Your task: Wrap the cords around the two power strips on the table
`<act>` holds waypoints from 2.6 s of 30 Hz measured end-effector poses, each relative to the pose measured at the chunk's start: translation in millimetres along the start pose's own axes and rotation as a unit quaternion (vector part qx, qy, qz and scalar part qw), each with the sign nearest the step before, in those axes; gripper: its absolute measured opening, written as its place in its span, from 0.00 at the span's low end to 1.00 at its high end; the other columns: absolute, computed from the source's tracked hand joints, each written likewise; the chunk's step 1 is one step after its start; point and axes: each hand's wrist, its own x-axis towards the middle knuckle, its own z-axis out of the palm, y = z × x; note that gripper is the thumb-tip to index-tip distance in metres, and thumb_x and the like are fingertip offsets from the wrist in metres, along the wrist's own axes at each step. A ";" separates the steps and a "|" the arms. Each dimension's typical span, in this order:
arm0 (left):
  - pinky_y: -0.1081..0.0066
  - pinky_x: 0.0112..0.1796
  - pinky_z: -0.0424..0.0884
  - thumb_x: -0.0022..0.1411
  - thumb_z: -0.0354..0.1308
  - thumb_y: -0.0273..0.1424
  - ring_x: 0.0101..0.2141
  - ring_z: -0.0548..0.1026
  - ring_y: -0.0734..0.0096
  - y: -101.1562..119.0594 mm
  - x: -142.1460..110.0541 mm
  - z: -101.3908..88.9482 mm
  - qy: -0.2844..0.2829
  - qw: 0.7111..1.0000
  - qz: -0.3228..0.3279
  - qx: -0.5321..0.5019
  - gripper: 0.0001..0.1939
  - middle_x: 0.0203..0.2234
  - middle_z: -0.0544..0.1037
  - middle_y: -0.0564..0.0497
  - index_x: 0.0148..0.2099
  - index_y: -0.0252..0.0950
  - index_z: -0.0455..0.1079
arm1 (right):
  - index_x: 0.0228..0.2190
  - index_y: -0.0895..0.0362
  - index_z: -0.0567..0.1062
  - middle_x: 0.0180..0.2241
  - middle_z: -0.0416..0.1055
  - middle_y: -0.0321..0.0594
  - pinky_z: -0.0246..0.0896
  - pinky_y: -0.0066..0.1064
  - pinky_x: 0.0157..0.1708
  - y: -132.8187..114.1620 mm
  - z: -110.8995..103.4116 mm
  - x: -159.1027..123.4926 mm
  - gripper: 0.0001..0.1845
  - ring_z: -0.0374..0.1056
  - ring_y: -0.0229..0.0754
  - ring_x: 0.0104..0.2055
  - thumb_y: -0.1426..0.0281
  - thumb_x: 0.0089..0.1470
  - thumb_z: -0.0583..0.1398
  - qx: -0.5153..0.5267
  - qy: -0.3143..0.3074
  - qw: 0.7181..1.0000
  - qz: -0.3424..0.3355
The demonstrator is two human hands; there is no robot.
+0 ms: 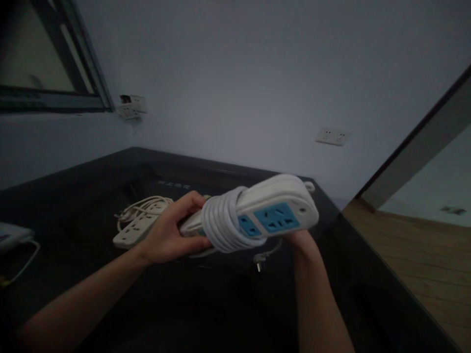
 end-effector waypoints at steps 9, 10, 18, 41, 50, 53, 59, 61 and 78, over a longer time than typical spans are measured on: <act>0.76 0.25 0.62 0.47 0.66 0.35 0.23 0.67 0.79 -27.9 14.7 -1.5 0.098 0.973 -0.114 -0.177 0.20 0.23 0.69 0.58 0.37 0.35 0.60 | 0.24 0.61 0.76 0.17 0.61 0.33 0.47 0.26 0.19 -9.9 16.3 14.5 0.23 0.51 0.34 0.19 0.56 0.55 0.53 0.138 -0.044 0.986 0.084; 0.76 0.25 0.63 0.47 0.66 0.35 0.23 0.68 0.78 -29.1 14.9 -0.5 0.099 0.971 -0.119 -0.182 0.20 0.23 0.69 0.58 0.37 0.35 0.60 | 0.25 0.61 0.77 0.17 0.61 0.34 0.47 0.26 0.19 -10.0 16.9 15.4 0.23 0.52 0.34 0.20 0.56 0.55 0.53 0.137 -0.043 0.986 0.083; 0.69 0.29 0.73 0.52 0.61 0.41 0.29 0.79 0.66 -29.5 20.5 -16.3 0.122 0.941 -0.197 -0.247 0.20 0.34 0.77 0.46 0.41 0.35 0.60 | 0.28 0.57 0.77 0.24 0.74 0.39 0.58 0.29 0.25 -21.1 2.3 3.9 0.14 0.68 0.41 0.26 0.63 0.56 0.56 0.034 0.003 0.996 0.084; 0.64 0.35 0.69 0.53 0.60 0.45 0.37 0.77 0.54 -97.3 28.4 -25.0 0.050 0.913 -0.247 0.321 0.19 0.34 0.78 0.44 0.41 0.37 0.66 | 0.37 0.48 0.78 0.31 0.79 0.37 0.62 0.27 0.19 -47.1 9.5 -23.0 0.18 0.76 0.42 0.27 0.81 0.52 0.55 -0.370 -0.030 0.928 -0.011; 0.63 0.35 0.69 0.56 0.58 0.39 0.37 0.78 0.53 -77.0 17.6 -3.6 -0.136 0.843 -0.138 0.502 0.18 0.37 0.79 0.43 0.49 0.40 0.66 | 0.28 0.51 0.78 0.25 0.78 0.36 0.54 0.26 0.18 -58.0 26.2 -15.4 0.12 0.75 0.41 0.26 0.78 0.53 0.58 -0.339 -0.104 0.935 0.026; 0.62 0.34 0.70 0.58 0.56 0.38 0.36 0.78 0.52 -72.4 15.3 -0.4 -0.171 0.842 -0.116 0.499 0.17 0.35 0.79 0.43 0.49 0.40 0.67 | 0.29 0.51 0.78 0.26 0.78 0.36 0.58 0.29 0.21 -55.7 19.6 -19.8 0.11 0.75 0.43 0.27 0.76 0.55 0.58 -0.307 -0.076 0.948 0.012; 0.62 0.34 0.70 0.58 0.56 0.40 0.36 0.78 0.52 -62.3 11.0 9.9 -0.201 0.866 -0.099 0.447 0.20 0.36 0.79 0.43 0.51 0.38 0.64 | 0.32 0.51 0.79 0.30 0.79 0.38 0.61 0.31 0.25 -43.5 -10.1 -32.0 0.10 0.74 0.45 0.28 0.71 0.56 0.57 -0.291 -0.038 0.955 -0.029; 0.61 0.34 0.70 0.59 0.56 0.40 0.37 0.78 0.51 -59.5 10.5 12.6 -0.203 0.871 -0.093 0.437 0.21 0.37 0.79 0.41 0.52 0.36 0.64 | 0.33 0.51 0.79 0.30 0.79 0.38 0.61 0.32 0.27 -43.8 -16.1 -33.2 0.11 0.73 0.45 0.28 0.71 0.56 0.56 -0.294 -0.032 0.954 -0.050; 0.71 0.28 0.64 0.59 0.58 0.32 0.31 0.77 0.64 -19.1 -2.4 18.5 -0.323 0.835 0.132 0.425 0.13 0.35 0.79 0.48 0.45 0.36 0.62 | 0.25 0.56 0.79 0.25 0.77 0.38 0.60 0.29 0.29 -8.6 -10.2 -5.8 0.13 0.71 0.40 0.29 0.60 0.51 0.63 0.021 -0.046 0.999 0.006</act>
